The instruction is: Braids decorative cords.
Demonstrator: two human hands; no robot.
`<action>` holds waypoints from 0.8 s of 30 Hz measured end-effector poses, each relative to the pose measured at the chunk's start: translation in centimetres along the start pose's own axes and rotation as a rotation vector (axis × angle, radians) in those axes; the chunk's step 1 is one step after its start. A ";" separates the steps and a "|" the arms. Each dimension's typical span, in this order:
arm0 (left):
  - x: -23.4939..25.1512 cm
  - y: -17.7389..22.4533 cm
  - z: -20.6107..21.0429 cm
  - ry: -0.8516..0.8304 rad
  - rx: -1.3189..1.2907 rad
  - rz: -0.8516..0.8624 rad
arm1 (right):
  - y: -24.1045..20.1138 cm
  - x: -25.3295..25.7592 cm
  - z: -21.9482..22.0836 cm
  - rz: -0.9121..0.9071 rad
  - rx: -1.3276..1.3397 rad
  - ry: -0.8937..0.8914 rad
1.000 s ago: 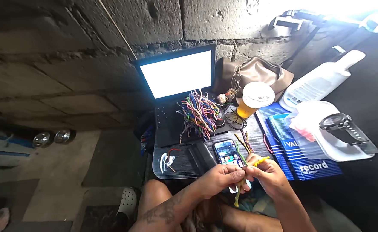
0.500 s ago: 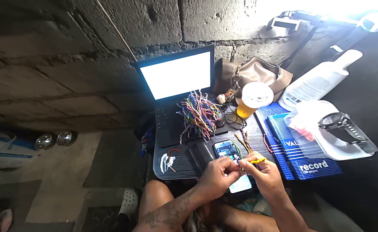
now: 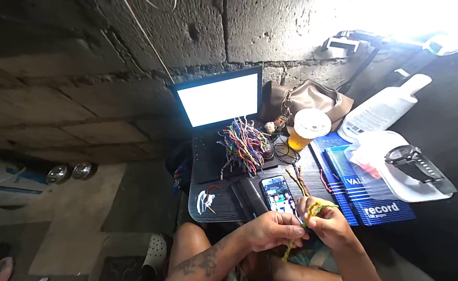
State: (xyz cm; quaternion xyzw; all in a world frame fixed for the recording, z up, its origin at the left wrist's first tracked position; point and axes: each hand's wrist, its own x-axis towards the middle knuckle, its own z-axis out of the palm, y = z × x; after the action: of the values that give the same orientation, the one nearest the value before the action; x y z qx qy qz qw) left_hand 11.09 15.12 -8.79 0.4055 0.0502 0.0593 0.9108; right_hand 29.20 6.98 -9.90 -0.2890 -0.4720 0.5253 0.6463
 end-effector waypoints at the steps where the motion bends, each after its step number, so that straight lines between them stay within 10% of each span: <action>1: 0.1 0.0 0.3 0.084 0.154 0.095 | -0.3 0.0 0.6 -0.006 -0.065 0.101; 6: 0.5 0.3 1.6 0.554 1.303 0.566 | -0.5 0.3 2.5 0.020 -0.300 0.462; 17: -5.4 -1.1 6.8 0.220 0.248 0.157 | -3.8 -1.3 3.6 0.039 0.092 -0.336; 24: -7.0 -1.2 11.3 0.865 1.501 0.595 | -5.4 -2.8 8.4 -0.038 -0.435 0.174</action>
State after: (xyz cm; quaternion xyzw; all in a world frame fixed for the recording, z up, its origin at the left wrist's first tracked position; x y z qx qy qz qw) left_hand 5.79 5.00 -1.91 0.8297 0.3057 0.3899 0.2570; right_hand 23.69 1.80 -2.75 -0.4567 -0.5220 0.3720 0.6170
